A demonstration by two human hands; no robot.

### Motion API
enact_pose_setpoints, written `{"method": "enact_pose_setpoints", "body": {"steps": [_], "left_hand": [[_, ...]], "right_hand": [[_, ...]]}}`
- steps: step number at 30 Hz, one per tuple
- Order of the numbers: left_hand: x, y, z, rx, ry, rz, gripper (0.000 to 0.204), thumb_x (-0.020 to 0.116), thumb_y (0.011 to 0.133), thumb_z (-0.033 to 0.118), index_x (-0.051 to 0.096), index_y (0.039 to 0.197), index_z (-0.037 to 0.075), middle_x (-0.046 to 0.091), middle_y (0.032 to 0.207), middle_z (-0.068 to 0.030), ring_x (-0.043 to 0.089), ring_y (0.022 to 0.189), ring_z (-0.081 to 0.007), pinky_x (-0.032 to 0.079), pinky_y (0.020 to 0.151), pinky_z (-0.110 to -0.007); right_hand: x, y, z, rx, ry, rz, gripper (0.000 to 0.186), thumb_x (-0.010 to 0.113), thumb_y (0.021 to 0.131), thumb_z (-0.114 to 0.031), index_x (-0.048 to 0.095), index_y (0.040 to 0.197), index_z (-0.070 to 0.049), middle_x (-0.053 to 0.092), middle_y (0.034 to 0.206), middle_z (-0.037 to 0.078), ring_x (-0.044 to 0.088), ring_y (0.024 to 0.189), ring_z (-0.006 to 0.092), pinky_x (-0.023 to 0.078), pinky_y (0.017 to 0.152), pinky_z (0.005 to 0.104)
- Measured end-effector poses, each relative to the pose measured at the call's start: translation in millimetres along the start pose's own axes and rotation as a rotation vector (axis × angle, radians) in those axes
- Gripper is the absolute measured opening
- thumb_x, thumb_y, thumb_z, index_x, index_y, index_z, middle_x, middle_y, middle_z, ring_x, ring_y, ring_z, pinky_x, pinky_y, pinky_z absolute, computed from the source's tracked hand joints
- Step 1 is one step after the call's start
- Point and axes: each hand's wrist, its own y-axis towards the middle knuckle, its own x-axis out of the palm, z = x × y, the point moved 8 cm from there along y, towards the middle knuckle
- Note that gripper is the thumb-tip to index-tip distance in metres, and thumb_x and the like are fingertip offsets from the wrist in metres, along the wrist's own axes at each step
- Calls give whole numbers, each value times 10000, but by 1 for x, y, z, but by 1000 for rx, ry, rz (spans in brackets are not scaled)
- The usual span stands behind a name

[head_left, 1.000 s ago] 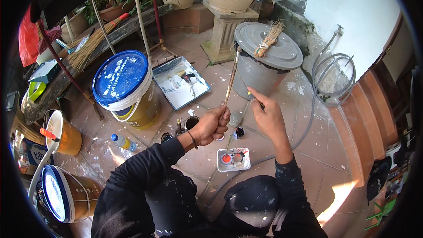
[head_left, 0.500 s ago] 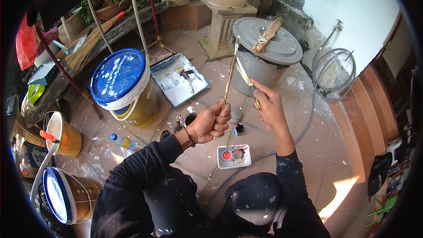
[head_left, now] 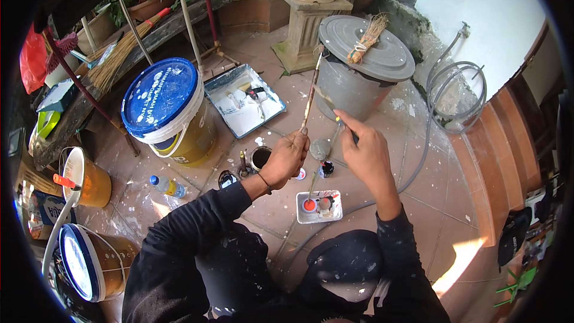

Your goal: Mixing paint in a small container and cleaning a brush.

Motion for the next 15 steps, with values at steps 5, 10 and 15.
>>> {"method": "enact_pose_setpoints", "body": {"steps": [5,10,15], "left_hand": [[-15,5,7,144,251,135,428,430,1090,438,497,830,105,400,619,30,339,494,-87,288,439,-278],[-18,8,1,170,442,214,474,452,1085,386,577,811,20,532,635,-62,502,592,-162,416,580,-359],[-23,4,12,280,688,332,479,455,1068,403,595,836,9,589,683,-191,581,633,-350,456,622,-457]], "right_hand": [[10,-2,-10,71,-142,-164,350,559,926,-188,713,1236,-134,682,796,249,672,750,437,540,714,508],[-2,5,-6,39,-202,29,359,554,922,-196,714,1238,-137,684,772,239,682,747,429,548,727,508],[10,2,7,68,-162,-73,355,550,916,-191,723,1221,-135,673,770,260,676,764,443,542,737,516]]}}
